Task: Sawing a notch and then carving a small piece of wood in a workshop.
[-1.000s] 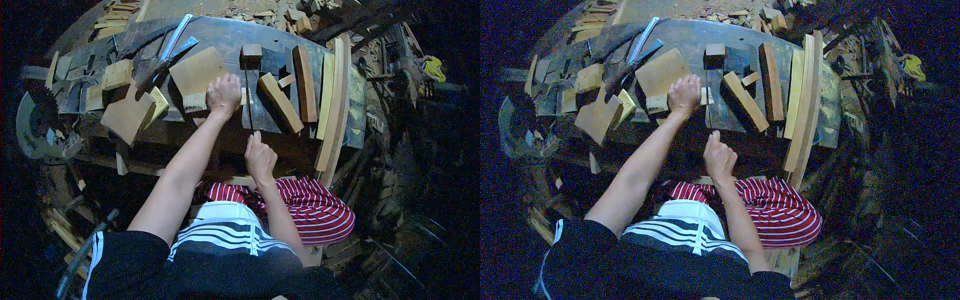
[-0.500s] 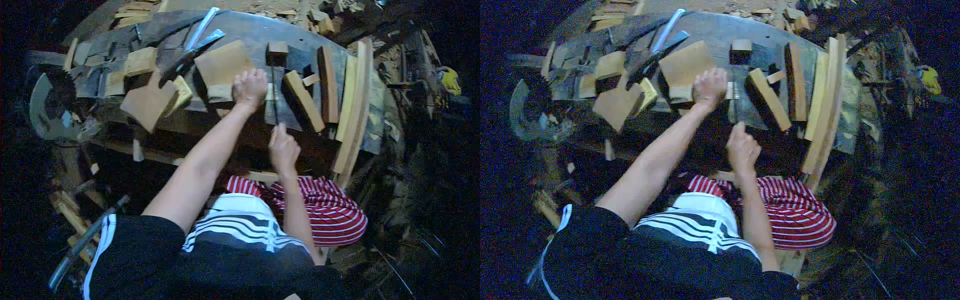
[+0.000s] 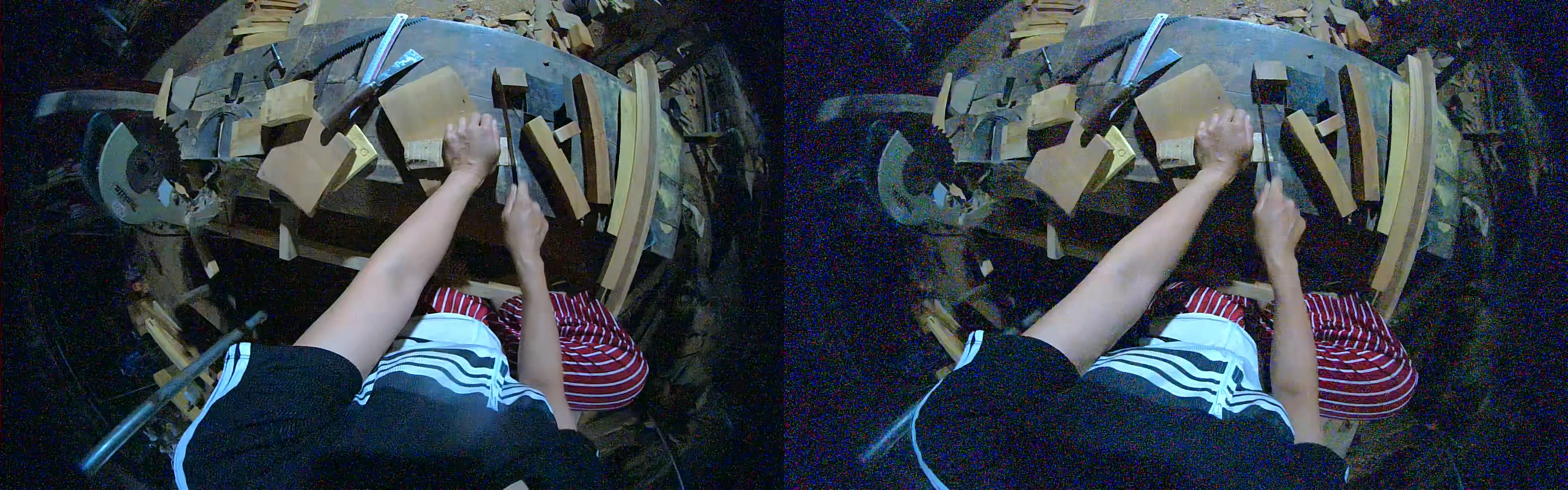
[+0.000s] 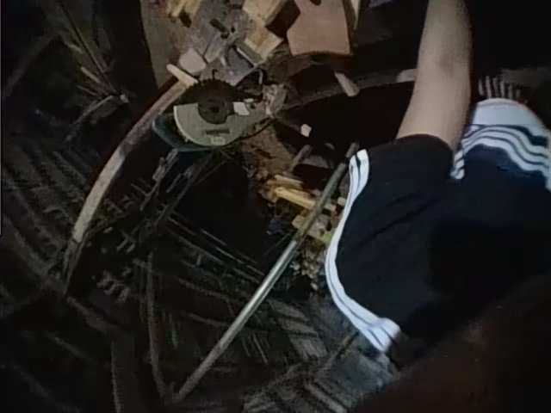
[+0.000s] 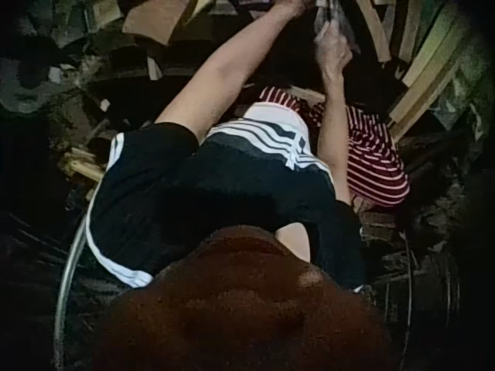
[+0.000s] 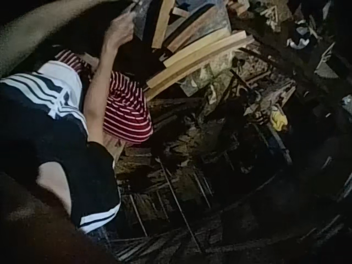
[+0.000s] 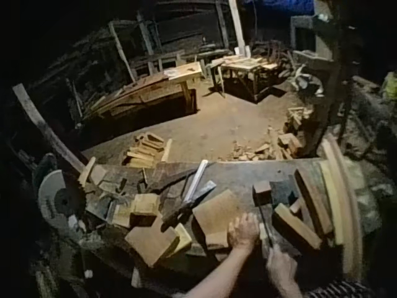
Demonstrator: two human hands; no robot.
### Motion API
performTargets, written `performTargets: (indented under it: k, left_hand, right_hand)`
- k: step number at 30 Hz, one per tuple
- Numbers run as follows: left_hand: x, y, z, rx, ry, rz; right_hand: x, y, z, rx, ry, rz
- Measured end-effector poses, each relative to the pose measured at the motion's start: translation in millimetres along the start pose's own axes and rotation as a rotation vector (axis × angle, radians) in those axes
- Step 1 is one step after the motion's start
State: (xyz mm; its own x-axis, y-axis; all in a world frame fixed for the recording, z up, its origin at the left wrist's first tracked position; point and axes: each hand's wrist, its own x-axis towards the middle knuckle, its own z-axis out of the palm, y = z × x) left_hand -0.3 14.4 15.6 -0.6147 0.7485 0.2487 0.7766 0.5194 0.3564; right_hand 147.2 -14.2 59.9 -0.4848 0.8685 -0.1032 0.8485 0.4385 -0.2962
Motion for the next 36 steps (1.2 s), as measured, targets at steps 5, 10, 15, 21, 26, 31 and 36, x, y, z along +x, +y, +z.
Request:
performTargets:
  k: [5, 10, 15, 21, 26, 31, 36]
  left_hand:
    - [-0.5, -6.0, 1.5, 0.006, -0.008, -0.011]
    - [-1.1, -10.8, -3.6, 0.027, -0.027, -0.025]
    - [0.5, -3.4, -0.8, 0.0, -0.053, -0.011]
    - [-0.2, -3.4, -0.2, 0.105, -0.056, 0.023]
    - [0.9, -12.5, -2.0, 0.077, -0.009, 0.013]
    - [1.8, -2.7, 12.5, 0.024, 0.049, 0.02]
    - [-0.2, -13.0, 9.2, 0.046, -0.025, -0.028]
  right_hand:
    - [4.3, -13.8, -3.1, 0.003, 0.016, 0.017]
    - [-40.3, -2.7, -12.1, 0.034, -0.129, 0.071]
    - [19.3, -2.1, 5.0, 0.016, -0.005, 0.006]
    - [-17.4, 8.9, 9.3, -0.016, -0.018, 0.014]
    - [-24.1, -7.9, -14.1, 0.109, -0.153, 0.1]
    - [25.3, -5.4, 3.0, 0.083, -0.064, 0.058]
    - [-26.9, -3.7, 1.3, 0.086, -0.113, 0.068]
